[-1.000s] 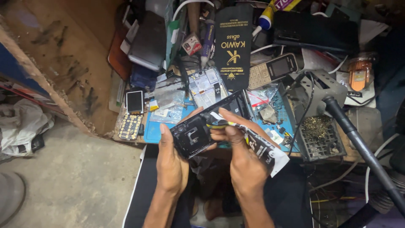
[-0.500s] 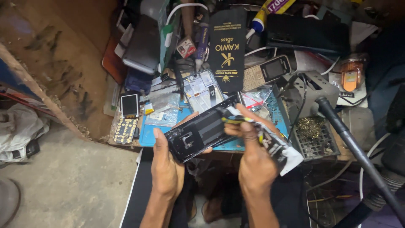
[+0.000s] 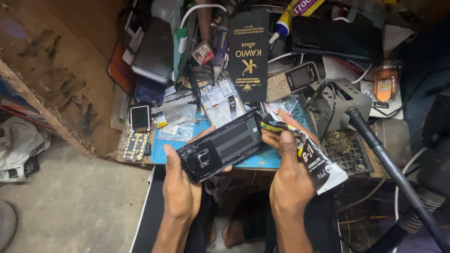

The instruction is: The person applies adhesive to the frame of a disassembled smartphone, then attaches a blue back cover and presses along the edges to secure it. The person handles the phone and adhesive tube throughout the clip.

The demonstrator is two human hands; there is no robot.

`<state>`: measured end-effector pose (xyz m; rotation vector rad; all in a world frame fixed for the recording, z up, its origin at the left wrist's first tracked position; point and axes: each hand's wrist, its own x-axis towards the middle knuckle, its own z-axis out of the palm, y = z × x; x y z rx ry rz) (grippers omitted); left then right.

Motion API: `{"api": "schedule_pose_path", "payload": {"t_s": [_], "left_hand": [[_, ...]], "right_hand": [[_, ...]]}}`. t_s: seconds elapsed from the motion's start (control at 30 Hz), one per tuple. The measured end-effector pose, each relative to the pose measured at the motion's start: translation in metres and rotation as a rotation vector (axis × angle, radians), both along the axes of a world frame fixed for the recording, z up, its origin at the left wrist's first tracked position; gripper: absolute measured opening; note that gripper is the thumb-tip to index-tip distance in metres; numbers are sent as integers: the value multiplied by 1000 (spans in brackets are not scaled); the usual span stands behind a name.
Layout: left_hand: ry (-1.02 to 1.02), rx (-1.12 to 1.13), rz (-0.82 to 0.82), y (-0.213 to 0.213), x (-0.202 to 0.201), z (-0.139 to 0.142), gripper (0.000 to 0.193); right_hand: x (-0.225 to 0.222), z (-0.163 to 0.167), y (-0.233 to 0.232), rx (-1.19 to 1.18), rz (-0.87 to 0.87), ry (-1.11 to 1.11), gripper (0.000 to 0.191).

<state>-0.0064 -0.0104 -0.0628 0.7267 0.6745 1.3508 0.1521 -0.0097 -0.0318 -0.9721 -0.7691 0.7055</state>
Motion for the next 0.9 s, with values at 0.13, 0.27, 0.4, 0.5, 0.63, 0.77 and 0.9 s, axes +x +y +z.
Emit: {"api": "schedule_pose_path", "payload": {"t_s": [0.13,0.27,0.4,0.5,0.63,0.77,0.9], "left_hand": [[-9,-12,14,0,0,2,87],[-7,-20,21,0,0,4,87],[-3,-7,24,0,0,5,88],[-28,-35,32,0,0,5,87],[-50,-40,36,1,0,4,87],[-45,-43,26,0,-2,3,85],[-48,-18,18,-1,-2,2,82]], "right_hand": [[3,1,0,-21,-24,-18,30],[6,1,0,-20,-33,-40,28],[8,0,-2,-33,-36,-95,28],[10,1,-4,11,-27,-175,27],[13,2,-4,18,-24,-202,28],[15,1,-3,33,-37,-196,29],[17,0,-4,53,-30,-171,30]]}}
